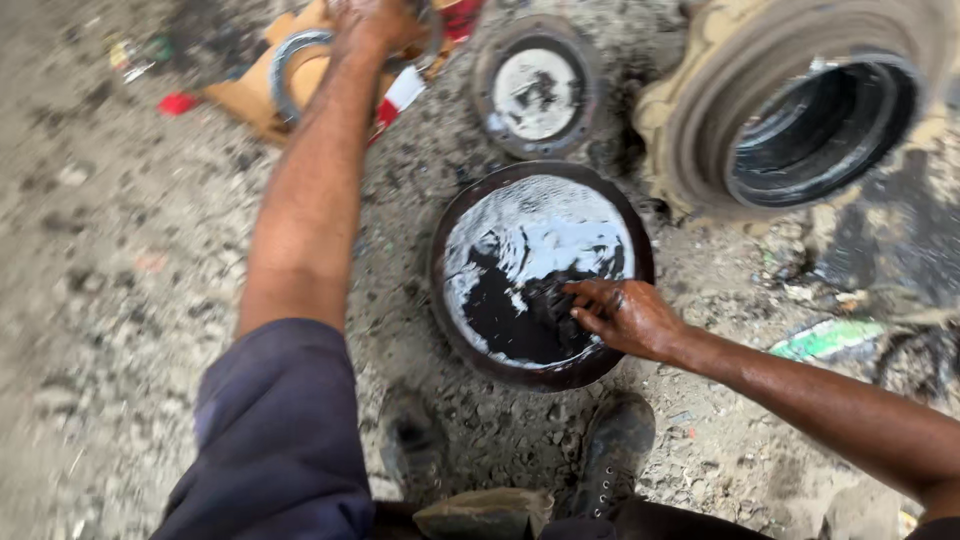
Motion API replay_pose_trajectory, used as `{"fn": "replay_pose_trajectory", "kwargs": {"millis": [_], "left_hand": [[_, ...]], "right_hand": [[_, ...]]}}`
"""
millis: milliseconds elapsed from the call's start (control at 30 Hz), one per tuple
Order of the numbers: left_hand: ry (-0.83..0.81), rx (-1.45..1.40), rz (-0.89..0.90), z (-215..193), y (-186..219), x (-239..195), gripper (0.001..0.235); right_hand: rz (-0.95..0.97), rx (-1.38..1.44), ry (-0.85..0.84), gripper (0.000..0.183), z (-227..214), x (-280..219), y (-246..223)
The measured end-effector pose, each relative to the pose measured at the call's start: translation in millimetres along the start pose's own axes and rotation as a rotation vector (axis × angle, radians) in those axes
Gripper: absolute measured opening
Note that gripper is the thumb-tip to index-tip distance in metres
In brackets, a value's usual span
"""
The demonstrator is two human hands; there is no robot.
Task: The person sits on the ground and washes several mechanical parts by hand in a metal basin filled with soapy water. They scrub each part thoroughly, rinse it, and place it aside before picking up the next one.
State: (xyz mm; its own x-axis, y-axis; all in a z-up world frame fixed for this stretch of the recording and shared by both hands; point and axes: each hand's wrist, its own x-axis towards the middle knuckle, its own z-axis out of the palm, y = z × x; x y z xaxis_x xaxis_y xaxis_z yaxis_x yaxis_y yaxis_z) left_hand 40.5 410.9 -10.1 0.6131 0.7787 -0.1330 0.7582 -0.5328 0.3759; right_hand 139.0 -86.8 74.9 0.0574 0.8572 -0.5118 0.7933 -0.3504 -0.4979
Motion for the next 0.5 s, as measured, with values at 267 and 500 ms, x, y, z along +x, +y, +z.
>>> {"fn": "replay_pose_trajectory", "kwargs": {"millis": [267, 500], "left_hand": [[-0.025, 0.156, -0.031, 40.1, 4.9, 21.1, 0.121], [-0.044, 0.110, 0.019, -3.3, -2.0, 0.6, 0.135]], "right_hand": [[-0.195, 0.003, 0.355, 0.030, -46.5, -8.9, 24.4], [-0.662, -0.451, 1.072, 0.007, -174.2, 2.6, 58.9]]}}
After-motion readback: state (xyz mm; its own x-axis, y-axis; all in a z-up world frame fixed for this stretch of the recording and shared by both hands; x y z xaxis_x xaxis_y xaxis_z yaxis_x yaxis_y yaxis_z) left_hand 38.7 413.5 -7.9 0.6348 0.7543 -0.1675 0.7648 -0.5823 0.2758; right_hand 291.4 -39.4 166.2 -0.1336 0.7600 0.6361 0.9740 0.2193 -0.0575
